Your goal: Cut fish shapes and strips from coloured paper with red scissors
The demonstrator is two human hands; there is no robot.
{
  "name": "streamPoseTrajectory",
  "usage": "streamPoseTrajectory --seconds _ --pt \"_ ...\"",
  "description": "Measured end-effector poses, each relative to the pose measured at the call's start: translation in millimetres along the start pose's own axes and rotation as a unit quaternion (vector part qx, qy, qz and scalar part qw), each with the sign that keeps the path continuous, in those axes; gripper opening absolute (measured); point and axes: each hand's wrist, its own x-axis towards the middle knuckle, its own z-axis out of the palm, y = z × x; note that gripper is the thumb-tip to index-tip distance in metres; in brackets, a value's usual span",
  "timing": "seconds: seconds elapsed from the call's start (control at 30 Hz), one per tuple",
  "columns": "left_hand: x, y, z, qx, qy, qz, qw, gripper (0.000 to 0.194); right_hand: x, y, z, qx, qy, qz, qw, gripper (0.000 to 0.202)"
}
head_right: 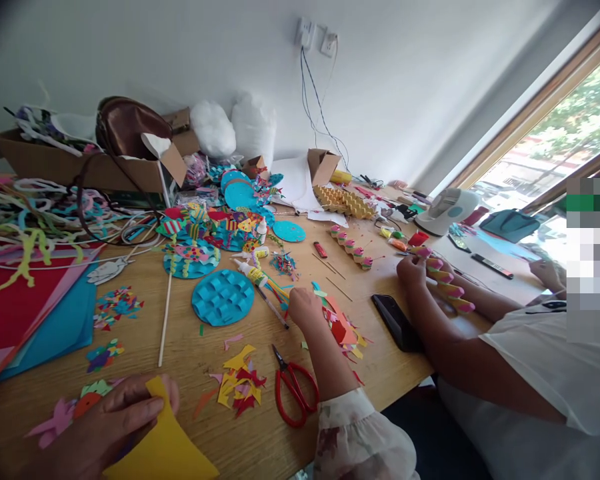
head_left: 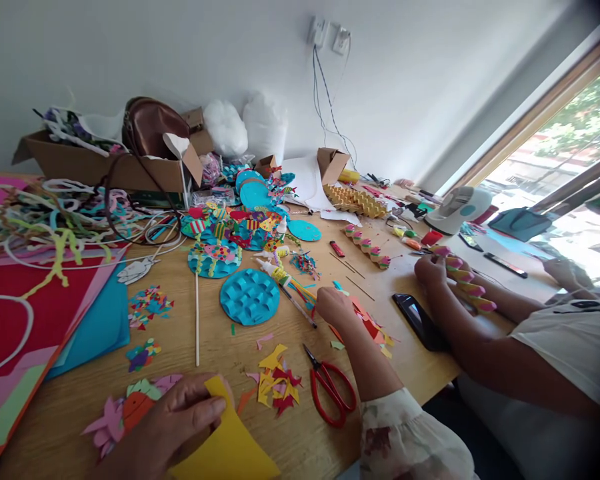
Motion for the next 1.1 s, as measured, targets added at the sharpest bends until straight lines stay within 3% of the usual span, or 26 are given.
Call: streamPoseTrajectory --seconds 0.13,0.23,0.3,0.33,0.4,0.53,0.67,0.73,0.8,0.87,0.9,1.0,1.1 --pt "2.9 3.1 -0.3 -0.064 0.051 0.0 0.997 0.02 -33.0 -11.2 -17.5 0.042 0.041 -0.053 0.997 0.022" --pt "3.2 10.5 2.8 -0.071 0.077 0.046 0.993 0.02 -74.3 -27.4 -28.7 0.113 0.024 -0.167 0.979 0.028" --pt "3.1 14.2 4.8 -0.065 0.09 0.076 0.991 0.02 -99.4 -38.3 -28.2 0.286 -0.061 -0.311 0.904 0.03" --pt "3.0 15.1 5.4 -0.057 0.096 0.083 0.99 0.02 -108.8 -43.1 -24.9 0.334 -0.099 -0.338 0.874 0.029" --pt "2.4 15.3 5.7 -0.032 0.109 0.101 0.988 0.02 -119.5 -51.5 -13.3 0.383 -0.122 -0.341 0.85 0.023" --pt "-0.2 14.6 5.3 0.023 0.105 0.145 0.984 0.019 -118.1 -63.7 11.5 0.426 -0.107 -0.292 0.85 0.015" --pt "0.2 15.1 7.0 0.095 0.08 0.113 0.986 0.021 -116.9 -68.3 14.5 0.451 -0.118 -0.287 0.837 0.015" --pt "2.5 14.5 7.4 0.125 0.105 0.102 0.981 0.023 -120.0 -62.9 9.2 0.425 -0.098 -0.291 0.852 0.018" --pt "4.6 13.7 6.4 0.134 0.148 0.106 0.974 0.025 -123.1 -49.3 4.8 0.342 -0.044 -0.265 0.9 0.018" --pt "5.3 13.4 4.2 0.129 0.186 0.118 0.967 0.025 -124.8 -28.8 5.7 0.205 0.011 -0.187 0.96 0.015" --pt "5.2 13.5 3.0 0.128 0.197 0.122 0.964 0.025 -125.1 -17.3 8.9 0.135 0.004 -0.137 0.981 0.012" --pt "4.9 14.0 -0.3 0.133 0.204 0.134 0.96 0.026 -125.4 11.8 27.8 0.027 -0.051 -0.075 0.995 0.007" --pt "7.0 13.4 -2.0 0.148 0.201 0.142 0.958 0.027 -126.2 20.8 48.2 0.01 -0.061 -0.049 0.997 0.014"
